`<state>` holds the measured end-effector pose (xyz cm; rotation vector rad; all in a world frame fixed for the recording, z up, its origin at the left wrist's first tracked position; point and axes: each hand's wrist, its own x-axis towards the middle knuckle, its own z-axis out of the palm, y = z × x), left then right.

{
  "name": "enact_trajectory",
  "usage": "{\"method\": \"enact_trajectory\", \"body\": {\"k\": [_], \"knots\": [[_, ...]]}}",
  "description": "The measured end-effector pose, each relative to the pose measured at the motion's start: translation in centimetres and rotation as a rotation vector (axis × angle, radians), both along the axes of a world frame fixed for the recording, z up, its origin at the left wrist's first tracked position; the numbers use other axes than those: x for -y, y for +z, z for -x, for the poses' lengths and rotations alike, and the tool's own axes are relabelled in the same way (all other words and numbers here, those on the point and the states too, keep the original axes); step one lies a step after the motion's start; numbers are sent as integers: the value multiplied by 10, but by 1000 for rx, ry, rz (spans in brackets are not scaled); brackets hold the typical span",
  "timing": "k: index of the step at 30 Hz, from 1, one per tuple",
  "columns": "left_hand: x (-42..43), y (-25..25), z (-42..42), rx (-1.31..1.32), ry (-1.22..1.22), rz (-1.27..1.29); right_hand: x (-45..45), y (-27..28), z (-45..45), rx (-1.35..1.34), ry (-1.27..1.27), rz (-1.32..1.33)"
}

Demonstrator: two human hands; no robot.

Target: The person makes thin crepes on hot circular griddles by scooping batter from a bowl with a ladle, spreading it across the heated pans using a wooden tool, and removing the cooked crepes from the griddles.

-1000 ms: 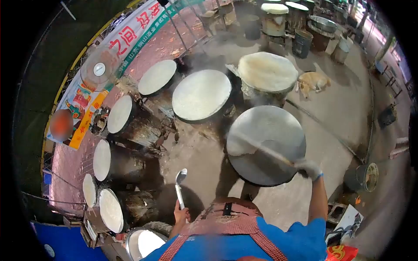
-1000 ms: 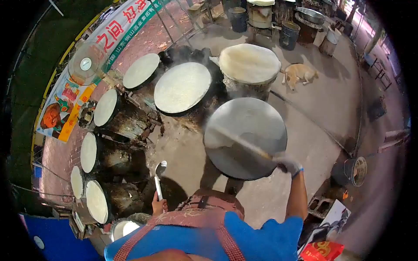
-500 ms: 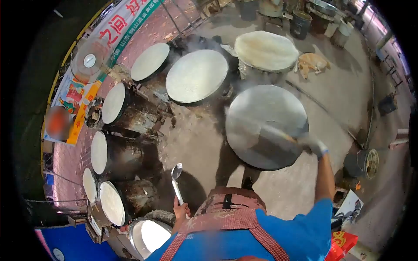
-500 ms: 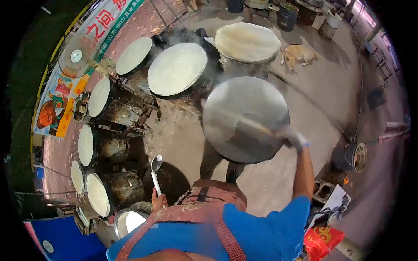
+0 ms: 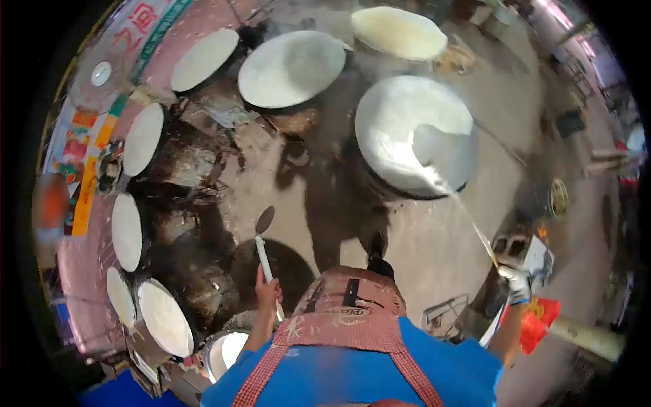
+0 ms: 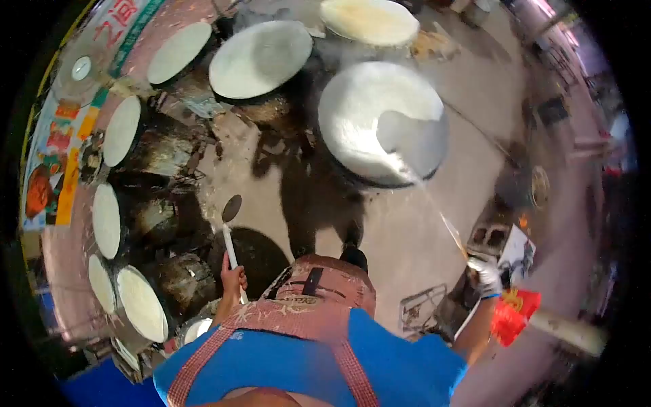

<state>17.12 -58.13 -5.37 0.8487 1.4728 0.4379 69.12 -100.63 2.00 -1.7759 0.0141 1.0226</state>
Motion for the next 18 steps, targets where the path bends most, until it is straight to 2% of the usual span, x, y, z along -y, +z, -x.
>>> {"method": "enact_trajectory", "body": {"k": [2, 3, 4, 5, 7, 8, 11, 13, 14, 17, 18], "knots": [[-6, -6, 11, 12, -36, 48, -47, -24, 100, 236, -224, 48], [-15, 5, 14, 38, -27, 86, -88, -29, 138, 257, -241, 226], [-20, 15, 16, 49, -46, 67, -116, -82, 162, 346, -246, 66], [-18, 21, 20, 50, -61, 44, -173, -82, 188, 98, -434, 27], [-19, 27, 27, 130, -61, 65, -240, -163, 210, 936, -154, 91], [-22, 32, 40, 148, -71, 72, -281, -130, 225, 1043, -143, 162], [-20, 43, 55, 210, -125, 106, -240, -122, 218, 964, 212, 668], [-20, 45, 70, 320, -141, 211, -199, -96, 221, 772, 193, 851], [-22, 44, 74, 381, -146, 259, -193, -76, 233, 918, -57, 601], [-19, 33, 92, 678, 1, 427, -222, -106, 230, 843, -186, 424], [-21, 19, 97, 799, -8, 481, -257, -117, 230, 884, -178, 282]]}}
